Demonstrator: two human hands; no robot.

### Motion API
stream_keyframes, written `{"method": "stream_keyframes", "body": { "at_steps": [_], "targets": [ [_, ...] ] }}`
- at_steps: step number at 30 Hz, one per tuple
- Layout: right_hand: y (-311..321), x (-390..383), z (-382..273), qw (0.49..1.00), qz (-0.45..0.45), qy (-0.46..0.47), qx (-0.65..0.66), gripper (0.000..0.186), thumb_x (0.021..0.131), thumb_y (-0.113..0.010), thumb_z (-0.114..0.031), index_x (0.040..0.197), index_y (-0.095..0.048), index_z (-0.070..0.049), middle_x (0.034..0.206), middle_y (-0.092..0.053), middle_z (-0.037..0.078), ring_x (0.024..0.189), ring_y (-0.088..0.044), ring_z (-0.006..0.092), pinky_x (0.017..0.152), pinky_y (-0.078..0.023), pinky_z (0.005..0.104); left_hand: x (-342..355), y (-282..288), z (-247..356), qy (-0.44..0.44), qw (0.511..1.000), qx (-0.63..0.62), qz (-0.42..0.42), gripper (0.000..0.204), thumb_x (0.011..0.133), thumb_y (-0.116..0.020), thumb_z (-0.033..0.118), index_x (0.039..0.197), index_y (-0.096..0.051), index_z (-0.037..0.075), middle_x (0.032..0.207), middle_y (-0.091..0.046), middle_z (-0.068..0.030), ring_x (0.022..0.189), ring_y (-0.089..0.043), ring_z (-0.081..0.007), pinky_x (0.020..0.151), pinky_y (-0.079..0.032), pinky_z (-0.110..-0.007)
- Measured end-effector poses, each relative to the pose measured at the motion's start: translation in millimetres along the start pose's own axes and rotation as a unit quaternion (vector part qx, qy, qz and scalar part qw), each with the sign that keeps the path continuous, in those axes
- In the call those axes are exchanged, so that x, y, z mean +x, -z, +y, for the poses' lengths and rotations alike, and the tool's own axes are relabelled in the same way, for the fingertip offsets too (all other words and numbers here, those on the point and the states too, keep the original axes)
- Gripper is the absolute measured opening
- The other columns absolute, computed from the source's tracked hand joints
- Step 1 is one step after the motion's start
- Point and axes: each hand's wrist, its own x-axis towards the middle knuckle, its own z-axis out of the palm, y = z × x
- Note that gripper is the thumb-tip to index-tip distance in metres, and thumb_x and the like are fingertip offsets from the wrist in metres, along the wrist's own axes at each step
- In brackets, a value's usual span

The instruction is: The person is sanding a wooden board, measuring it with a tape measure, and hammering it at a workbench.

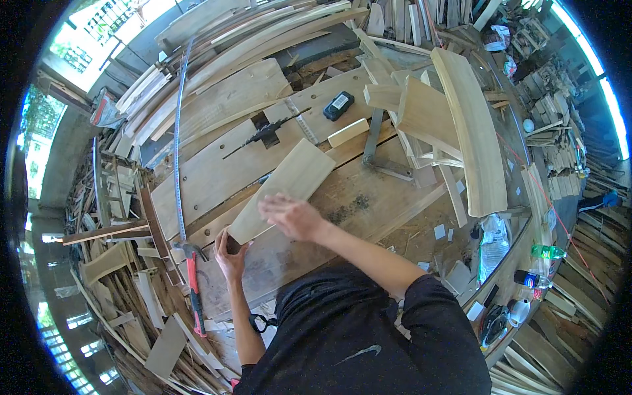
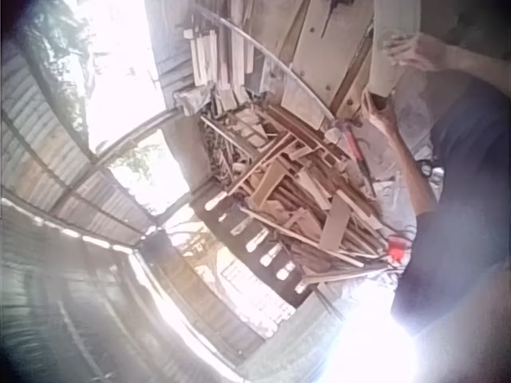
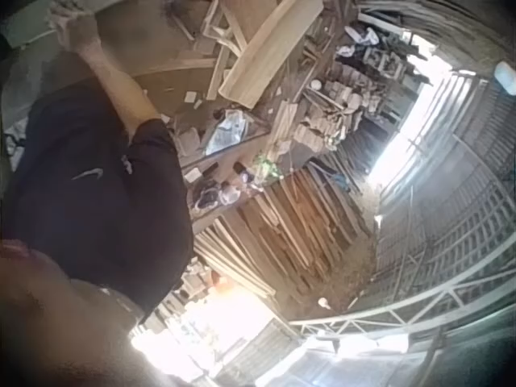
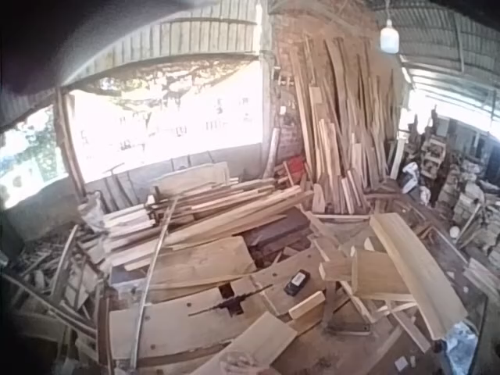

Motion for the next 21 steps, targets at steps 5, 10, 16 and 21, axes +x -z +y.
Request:
{"method": "stream_keyframes", "body": {
  "at_steps": [5,10,16,21],
  "targets": [
    [60,0,80,0.969,0.098,-0.207,-0.09,0.038,0.109,-0.051,-0.028,0.136,-0.071,-0.009,0.146,-0.065,0.012,0.14,-0.057,0.0339,0.121,-0.041,0.0444,7,-1,8,-0.01,1.0,0.002,0.001,0.075,0.061,-0.099,0.022,0.128,-0.071,0.006,0.128,-0.072,-0.0118,0.12,-0.065,-0.0344,0.106,-0.048,-0.047],
    [35,-8,71,0.966,0.153,-0.17,-0.119,0.04,0.109,-0.05,-0.027,0.137,-0.069,-0.006,0.144,-0.064,0.018,0.139,-0.056,0.0407,0.121,-0.041,0.0484,7,1,11,0.003,1.0,0.002,-0.006,0.074,0.061,-0.099,0.021,0.129,-0.071,0.008,0.128,-0.071,-0.0114,0.12,-0.065,-0.0342,0.106,-0.048,-0.047],
    [-13,-25,-24,1.0,-0.012,-0.02,0.013,0.04,0.108,-0.054,-0.028,0.141,-0.067,-0.01,0.15,-0.061,0.013,0.145,-0.052,0.0305,0.122,-0.04,0.0456,3,1,6,-0.001,1.0,0.011,-0.011,0.074,0.062,-0.098,0.023,0.129,-0.071,0.008,0.13,-0.071,-0.0106,0.12,-0.065,-0.0337,0.105,-0.048,-0.047],
    [20,-18,23,0.998,0.001,-0.041,-0.056,0.039,0.108,-0.056,-0.029,0.14,-0.068,-0.011,0.149,-0.063,0.009,0.144,-0.054,0.0281,0.122,-0.04,0.044,5,4,7,0.003,1.0,0.016,-0.015,0.074,0.061,-0.098,0.022,0.129,-0.071,0.008,0.13,-0.071,-0.0104,0.12,-0.065,-0.0338,0.105,-0.048,-0.047]
  ]
}}
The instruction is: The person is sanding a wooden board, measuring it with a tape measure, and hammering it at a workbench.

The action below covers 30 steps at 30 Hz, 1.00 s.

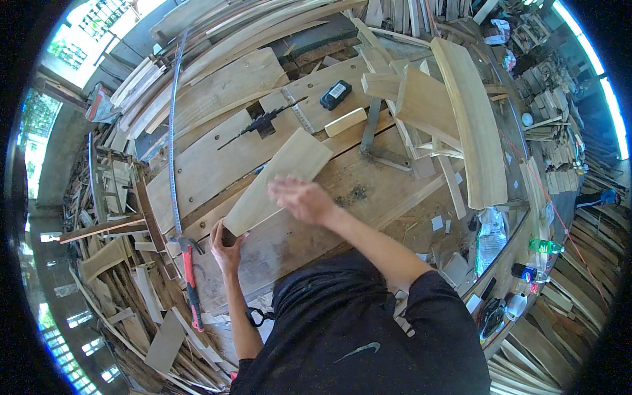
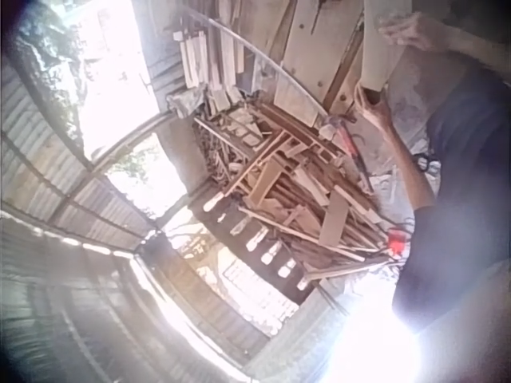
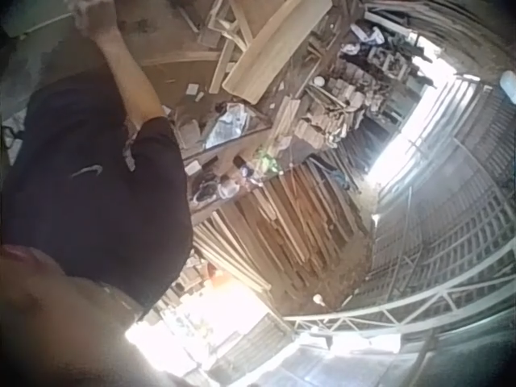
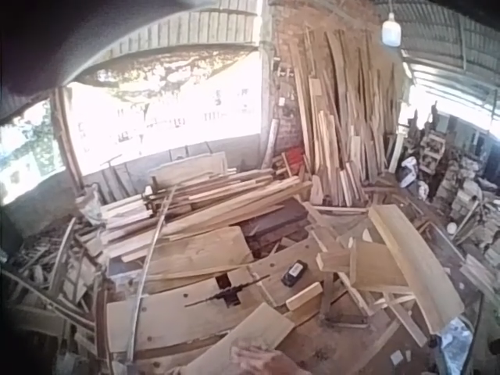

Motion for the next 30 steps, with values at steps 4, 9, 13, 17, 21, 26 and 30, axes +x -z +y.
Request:
{"method": "stream_keyframes", "body": {
  "at_steps": [4,9,13,17,21,26,30],
  "targets": [
    [24,23,54,0.988,0.106,-0.109,-0.009,0.038,0.108,-0.053,-0.027,0.135,-0.071,-0.008,0.144,-0.066,0.012,0.138,-0.059,0.0324,0.122,-0.041,0.0434,2,-2,-1,-0.001,0.999,-0.036,0.012,0.074,0.061,-0.098,0.02,0.129,-0.071,0.008,0.129,-0.071,-0.0106,0.121,-0.065,-0.0338,0.105,-0.048,-0.047],
    [3,29,27,0.982,0.12,-0.144,-0.04,0.042,0.111,-0.047,-0.028,0.139,-0.067,-0.003,0.145,-0.065,0.015,0.14,-0.056,0.0381,0.122,-0.04,0.049,2,-3,2,-0.001,1.0,-0.018,0.006,0.072,0.062,-0.097,0.018,0.129,-0.071,0.008,0.129,-0.071,-0.0105,0.121,-0.065,-0.0339,0.105,-0.048,-0.047],
    [-20,0,-30,0.999,0.032,-0.01,-0.015,0.042,0.11,-0.049,-0.029,0.141,-0.066,-0.006,0.147,-0.064,0.014,0.143,-0.054,0.0338,0.123,-0.038,0.048,-1,-3,-2,-0.01,1.0,-0.009,0.007,0.072,0.063,-0.096,0.018,0.129,-0.071,0.008,0.129,-0.071,-0.0101,0.121,-0.065,-0.0336,0.105,-0.048,-0.047],
    [-2,-23,-14,0.999,0.0,0.019,0.031,0.036,0.107,-0.059,-0.023,0.138,-0.069,-0.01,0.148,-0.064,0.01,0.144,-0.054,0.0276,0.123,-0.038,0.0454,-1,-1,0,-0.01,1.0,-0.004,0.005,0.073,0.062,-0.097,0.017,0.129,-0.071,0.008,0.129,-0.071,-0.0103,0.121,-0.065,-0.0335,0.104,-0.048,-0.046],
    [34,-32,45,0.986,0.108,-0.121,-0.038,0.036,0.108,-0.057,-0.025,0.136,-0.071,-0.009,0.145,-0.066,0.012,0.141,-0.057,0.0308,0.12,-0.043,0.0443,2,-2,3,-0.008,1.0,-0.007,0.01,0.074,0.06,-0.098,0.018,0.128,-0.071,0.008,0.129,-0.071,-0.0103,0.12,-0.066,-0.0334,0.105,-0.048,-0.046],
    [63,-38,66,0.954,0.187,-0.204,-0.111,0.042,0.107,-0.058,-0.021,0.145,-0.063,-0.006,0.15,-0.061,0.016,0.143,-0.054,0.0354,0.122,-0.04,0.0452,3,-1,6,-0.014,1.0,-0.016,0.01,0.072,0.061,-0.098,0.02,0.126,-0.072,0.007,0.127,-0.072,-0.0105,0.118,-0.067,-0.0339,0.104,-0.049,-0.046],
    [66,-42,51,0.967,0.177,-0.154,-0.097,0.043,0.103,-0.063,-0.014,0.145,-0.062,-0.006,0.147,-0.063,0.016,0.14,-0.057,0.034,0.118,-0.044,0.0447,2,10,7,-0.021,1.0,-0.02,-0.008,0.071,0.062,-0.098,0.02,0.126,-0.071,0.006,0.125,-0.071,-0.012,0.117,-0.066,-0.035,0.102,-0.052,-0.046]
  ]
}}
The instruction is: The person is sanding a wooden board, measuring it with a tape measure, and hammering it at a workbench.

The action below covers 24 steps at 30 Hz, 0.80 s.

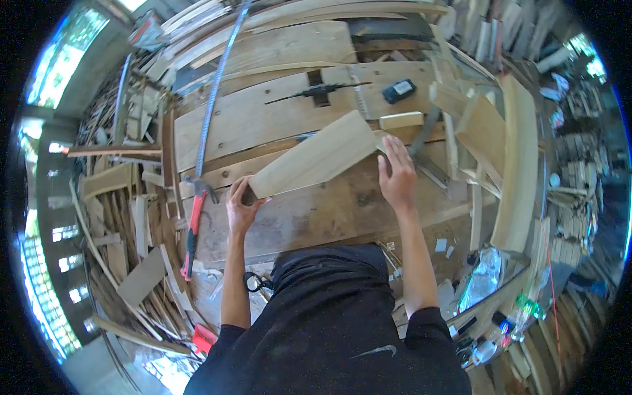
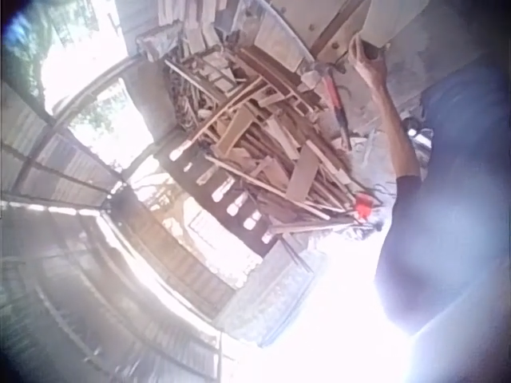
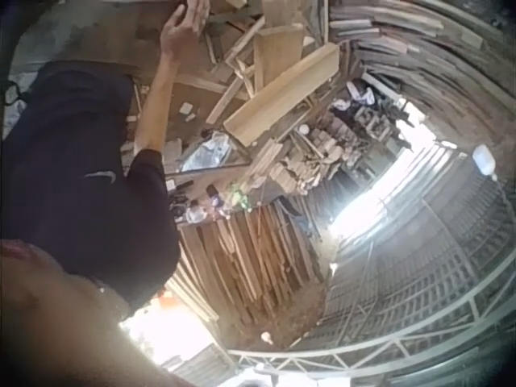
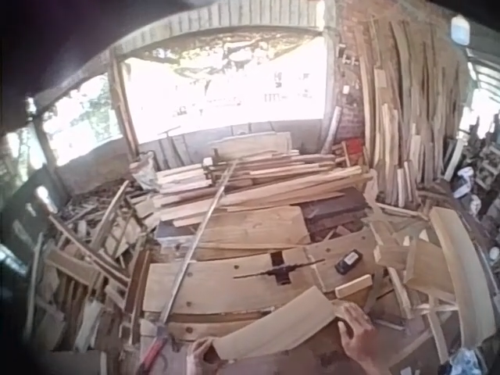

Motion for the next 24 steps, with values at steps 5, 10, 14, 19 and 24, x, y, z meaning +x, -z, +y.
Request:
{"method": "stream_keyframes", "body": {
  "at_steps": [5,10,14,19,24],
  "targets": [
    [8,-18,-8,0.999,-0.036,0.02,0.014,0.038,0.102,-0.063,-0.012,0.14,-0.067,-0.008,0.141,-0.068,0.014,0.135,-0.061,0.0324,0.109,-0.049,0.0432,-21,25,-4,0.025,0.999,0.035,-0.007,0.071,0.061,-0.098,0.02,0.126,-0.072,0.008,0.126,-0.07,-0.0098,0.117,-0.063,-0.0332,0.103,-0.052,-0.046],
    [11,-41,-9,0.998,-0.047,0.024,0.039,0.034,0.1,-0.067,-0.01,0.134,-0.07,-0.007,0.133,-0.071,0.013,0.125,-0.066,0.0323,0.109,-0.049,0.0433,-44,67,-7,0.046,0.993,0.092,-0.052,0.072,0.061,-0.098,0.017,0.128,-0.072,0.011,0.126,-0.07,-0.008,0.119,-0.061,-0.0319,0.105,-0.051,-0.044],
    [5,-47,-22,0.996,-0.074,0.016,0.056,0.035,0.099,-0.068,-0.011,0.134,-0.07,-0.009,0.136,-0.069,0.012,0.126,-0.064,0.0328,0.109,-0.049,0.0438,-23,98,8,0.009,0.995,0.087,-0.049,0.07,0.063,-0.098,0.023,0.127,-0.071,0.012,0.125,-0.07,-0.007,0.122,-0.06,-0.0324,0.108,-0.048,-0.047],
    [-11,-33,-45,0.993,-0.085,0.041,0.072,0.042,0.099,-0.071,-0.023,0.139,-0.068,-0.01,0.146,-0.062,0.014,0.133,-0.059,0.0361,0.112,-0.045,0.0461,54,97,-12,0.05,0.995,0.068,0.062,0.043,0.082,-0.088,0.025,0.12,-0.073,0.012,0.12,-0.071,-0.0114,0.121,-0.062,-0.0335,0.104,-0.05,-0.045],
    [-33,-34,-63,0.986,-0.139,0.065,0.072,0.054,0.096,-0.074,-0.037,0.143,-0.066,-0.012,0.158,-0.051,0.015,0.142,-0.05,0.0339,0.115,-0.038,0.0476,120,61,-77,0.084,0.975,0.161,0.125,0.052,0.092,-0.078,0.03,0.138,-0.063,0.014,0.129,-0.066,-0.0154,0.123,-0.06,-0.0372,0.104,-0.046,-0.051]
  ]
}}
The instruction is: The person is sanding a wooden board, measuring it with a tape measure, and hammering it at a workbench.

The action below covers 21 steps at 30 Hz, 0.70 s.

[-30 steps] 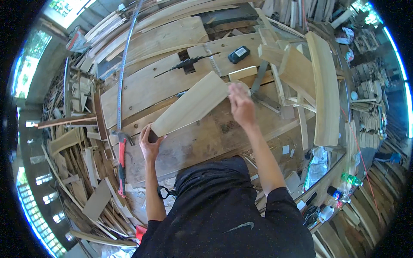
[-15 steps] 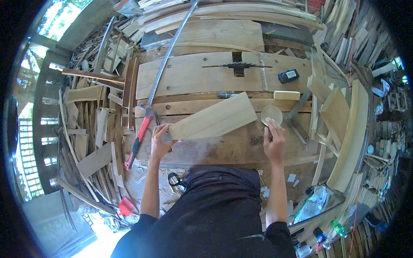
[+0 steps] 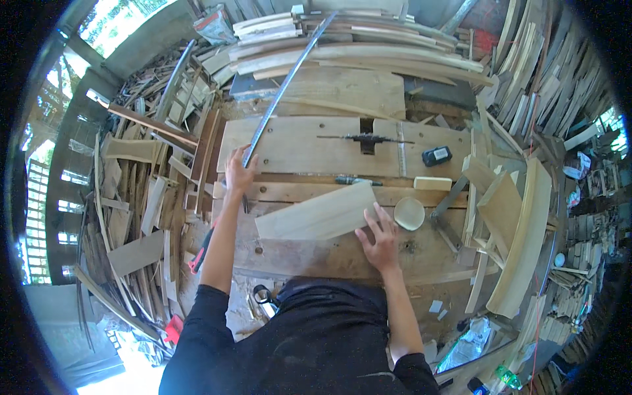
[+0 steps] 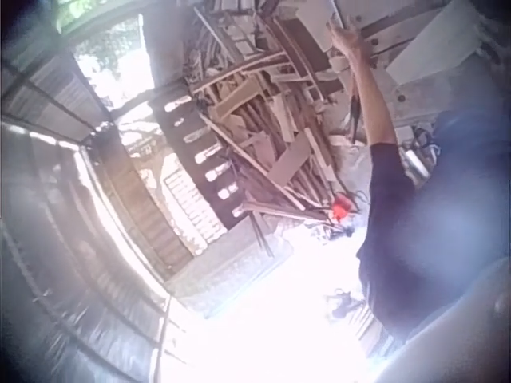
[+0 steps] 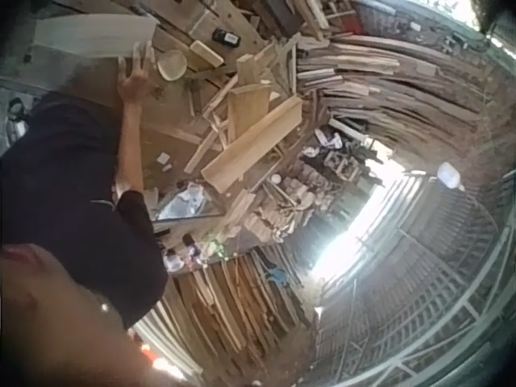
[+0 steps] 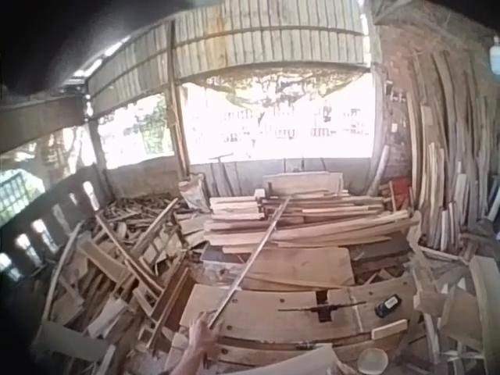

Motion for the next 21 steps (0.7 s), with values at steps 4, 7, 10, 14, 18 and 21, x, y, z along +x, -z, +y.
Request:
{"method": "stream_keyframes", "body": {
  "at_steps": [4,7,10,14,18,21],
  "targets": [
    [5,-12,-7,1.0,0.017,-0.011,-0.013,0.045,0.095,-0.076,-0.032,0.134,-0.072,-0.01,0.151,-0.056,0.016,0.134,-0.055,0.0361,0.111,-0.042,0.0472,23,-39,-6,0.075,0.997,0.016,-0.028,0.06,0.09,-0.079,0.026,0.145,-0.058,0.014,0.13,-0.063,-0.0165,0.125,-0.058,-0.0385,0.107,-0.046,-0.055],
    [5,-28,-12,0.999,0.028,-0.034,-0.016,0.04,0.096,-0.075,-0.033,0.131,-0.075,-0.014,0.147,-0.058,0.016,0.132,-0.056,0.0342,0.109,-0.042,0.0456,38,-56,-6,0.121,0.992,0.01,-0.041,0.057,0.088,-0.079,0.022,0.141,-0.06,0.014,0.13,-0.06,-0.0161,0.127,-0.055,-0.0378,0.108,-0.046,-0.056],
    [3,-34,-13,0.998,0.047,-0.028,-0.027,0.04,0.097,-0.073,-0.034,0.133,-0.075,-0.017,0.146,-0.059,0.015,0.131,-0.057,0.0318,0.106,-0.043,0.0443,52,-62,-12,0.146,0.987,0.009,-0.061,0.051,0.087,-0.078,0.019,0.135,-0.063,0.012,0.13,-0.059,-0.0174,0.126,-0.055,-0.0371,0.108,-0.046,-0.055],
    [1,-35,-10,0.998,0.053,-0.028,-0.003,0.039,0.096,-0.075,-0.031,0.132,-0.076,-0.017,0.147,-0.059,0.014,0.128,-0.059,0.0317,0.107,-0.044,0.0446,65,-58,-18,0.124,0.989,-0.061,-0.054,0.031,0.086,-0.067,0.01,0.117,-0.065,0.006,0.111,-0.069,-0.0218,0.111,-0.065,-0.0405,0.099,-0.051,-0.05],
    [1,-27,-5,0.996,0.038,-0.04,0.065,0.037,0.094,-0.077,-0.029,0.13,-0.077,-0.017,0.147,-0.061,0.013,0.126,-0.061,0.0329,0.108,-0.044,0.0449,60,-36,-14,0.157,0.981,-0.111,-0.029,0.024,0.088,-0.064,0.01,0.111,-0.065,0.004,0.1,-0.076,-0.0185,0.097,-0.074,-0.0382,0.084,-0.056,-0.049],
    [13,-17,-4,0.998,0.053,-0.005,0.021,0.036,0.095,-0.077,-0.029,0.128,-0.077,-0.017,0.144,-0.063,0.013,0.127,-0.062,0.0328,0.107,-0.046,0.0437,41,-11,28,0.171,0.981,-0.093,-0.005,0.02,0.09,-0.07,0.014,0.105,-0.068,0.001,0.095,-0.078,-0.0152,0.089,-0.077,-0.0318,0.081,-0.058,-0.042]
  ]
}}
